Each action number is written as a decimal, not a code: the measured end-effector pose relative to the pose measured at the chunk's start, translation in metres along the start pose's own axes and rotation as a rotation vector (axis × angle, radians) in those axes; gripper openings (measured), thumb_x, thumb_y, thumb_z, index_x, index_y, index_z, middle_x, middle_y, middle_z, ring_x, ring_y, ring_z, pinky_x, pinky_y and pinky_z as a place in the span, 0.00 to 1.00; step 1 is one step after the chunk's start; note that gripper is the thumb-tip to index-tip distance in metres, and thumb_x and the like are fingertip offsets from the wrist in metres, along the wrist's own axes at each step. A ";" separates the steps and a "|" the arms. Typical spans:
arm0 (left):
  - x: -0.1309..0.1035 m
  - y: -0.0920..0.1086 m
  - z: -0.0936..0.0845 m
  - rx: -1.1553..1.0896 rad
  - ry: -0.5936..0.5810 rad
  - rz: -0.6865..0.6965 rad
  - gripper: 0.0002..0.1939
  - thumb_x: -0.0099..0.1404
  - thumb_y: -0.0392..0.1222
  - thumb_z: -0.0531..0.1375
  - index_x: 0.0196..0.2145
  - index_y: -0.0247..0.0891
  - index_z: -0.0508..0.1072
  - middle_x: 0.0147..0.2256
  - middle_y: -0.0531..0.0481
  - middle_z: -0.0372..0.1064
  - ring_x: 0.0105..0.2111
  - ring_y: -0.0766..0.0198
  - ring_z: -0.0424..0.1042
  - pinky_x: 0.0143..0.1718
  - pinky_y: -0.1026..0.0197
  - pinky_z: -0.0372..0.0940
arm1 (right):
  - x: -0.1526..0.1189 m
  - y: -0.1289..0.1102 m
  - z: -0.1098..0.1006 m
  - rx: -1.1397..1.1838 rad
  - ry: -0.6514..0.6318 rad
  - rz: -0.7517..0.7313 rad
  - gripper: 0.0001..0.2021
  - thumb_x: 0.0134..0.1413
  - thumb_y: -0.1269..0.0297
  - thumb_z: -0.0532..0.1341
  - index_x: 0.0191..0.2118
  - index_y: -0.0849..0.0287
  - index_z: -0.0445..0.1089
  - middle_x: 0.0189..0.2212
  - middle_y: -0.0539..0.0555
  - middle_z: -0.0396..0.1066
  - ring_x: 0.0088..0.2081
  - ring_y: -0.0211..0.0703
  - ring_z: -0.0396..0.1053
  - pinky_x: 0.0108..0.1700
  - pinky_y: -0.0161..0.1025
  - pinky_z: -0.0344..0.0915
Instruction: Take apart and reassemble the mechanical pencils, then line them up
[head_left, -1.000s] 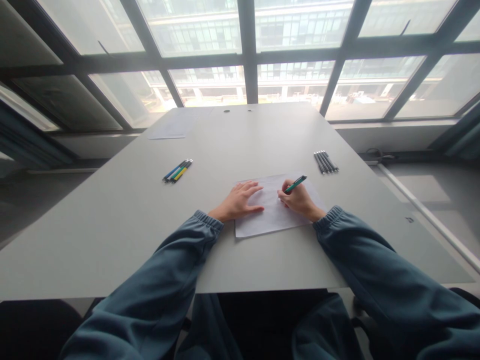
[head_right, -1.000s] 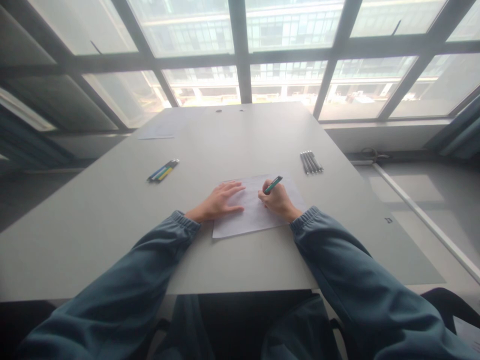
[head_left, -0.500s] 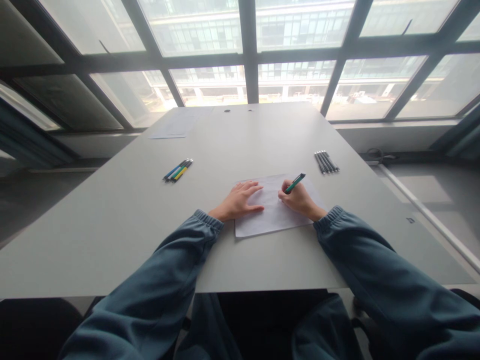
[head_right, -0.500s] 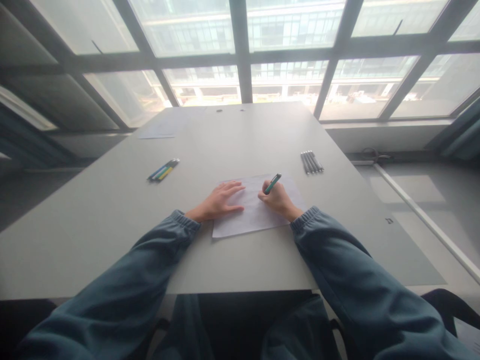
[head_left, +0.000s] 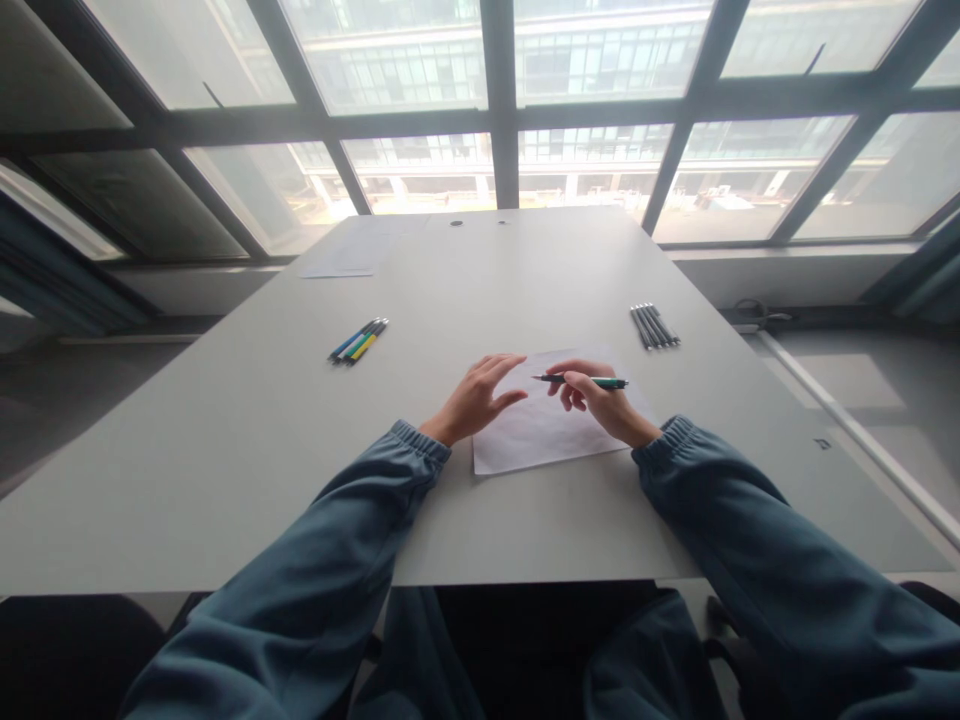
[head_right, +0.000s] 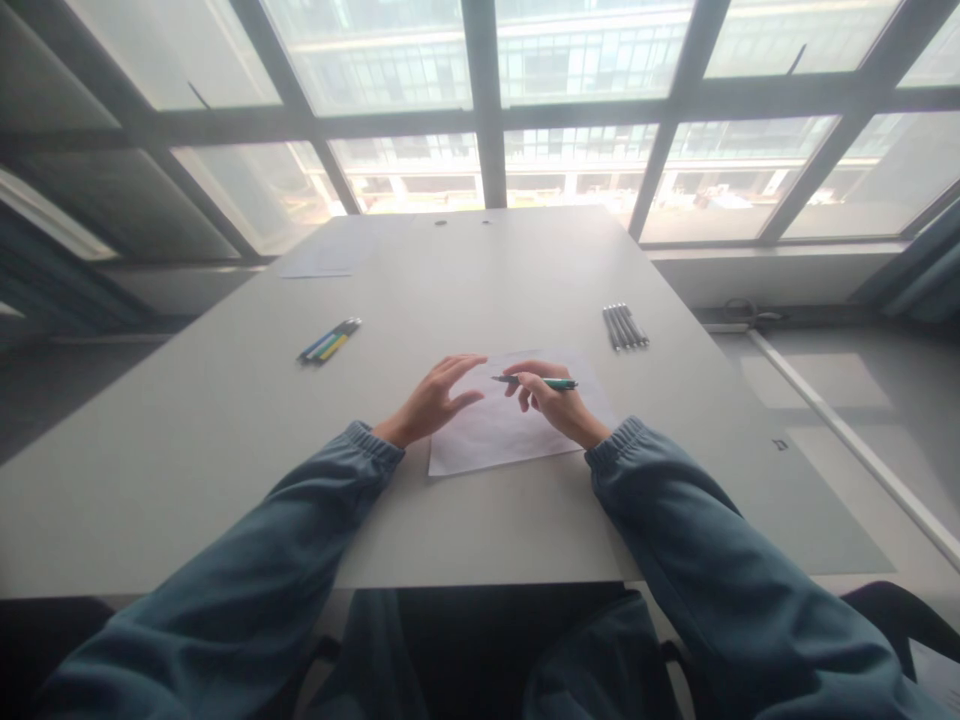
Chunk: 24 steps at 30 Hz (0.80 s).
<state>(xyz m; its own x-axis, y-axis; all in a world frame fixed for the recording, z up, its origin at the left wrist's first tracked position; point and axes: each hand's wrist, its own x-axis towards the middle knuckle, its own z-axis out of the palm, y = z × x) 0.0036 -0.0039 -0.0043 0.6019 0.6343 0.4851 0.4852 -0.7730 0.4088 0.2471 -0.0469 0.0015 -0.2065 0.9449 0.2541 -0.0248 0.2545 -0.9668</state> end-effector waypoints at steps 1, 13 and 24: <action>0.001 0.002 -0.001 -0.029 0.011 0.025 0.27 0.70 0.54 0.60 0.62 0.39 0.68 0.58 0.39 0.70 0.59 0.51 0.67 0.62 0.46 0.62 | -0.001 -0.002 0.001 0.019 -0.029 -0.007 0.14 0.60 0.54 0.61 0.42 0.61 0.73 0.29 0.54 0.77 0.22 0.36 0.67 0.22 0.34 0.57; 0.003 0.006 -0.001 -0.090 0.020 0.060 0.15 0.74 0.48 0.57 0.36 0.37 0.79 0.35 0.45 0.78 0.38 0.58 0.74 0.46 0.54 0.67 | -0.001 0.000 0.003 0.005 0.099 -0.040 0.23 0.51 0.49 0.71 0.46 0.61 0.73 0.27 0.52 0.75 0.22 0.36 0.66 0.24 0.36 0.65; 0.001 0.003 0.000 -0.019 0.056 -0.033 0.15 0.74 0.47 0.56 0.34 0.38 0.76 0.32 0.47 0.75 0.36 0.59 0.71 0.44 0.56 0.65 | 0.004 0.016 -0.006 -0.344 0.314 -0.122 0.31 0.62 0.45 0.61 0.61 0.65 0.66 0.32 0.55 0.76 0.22 0.38 0.67 0.26 0.38 0.67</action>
<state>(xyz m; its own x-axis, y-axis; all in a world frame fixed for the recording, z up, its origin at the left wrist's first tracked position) 0.0060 -0.0057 -0.0024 0.5487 0.6598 0.5134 0.4919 -0.7514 0.4399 0.2516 -0.0376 -0.0131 0.0842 0.9071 0.4124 0.3050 0.3706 -0.8773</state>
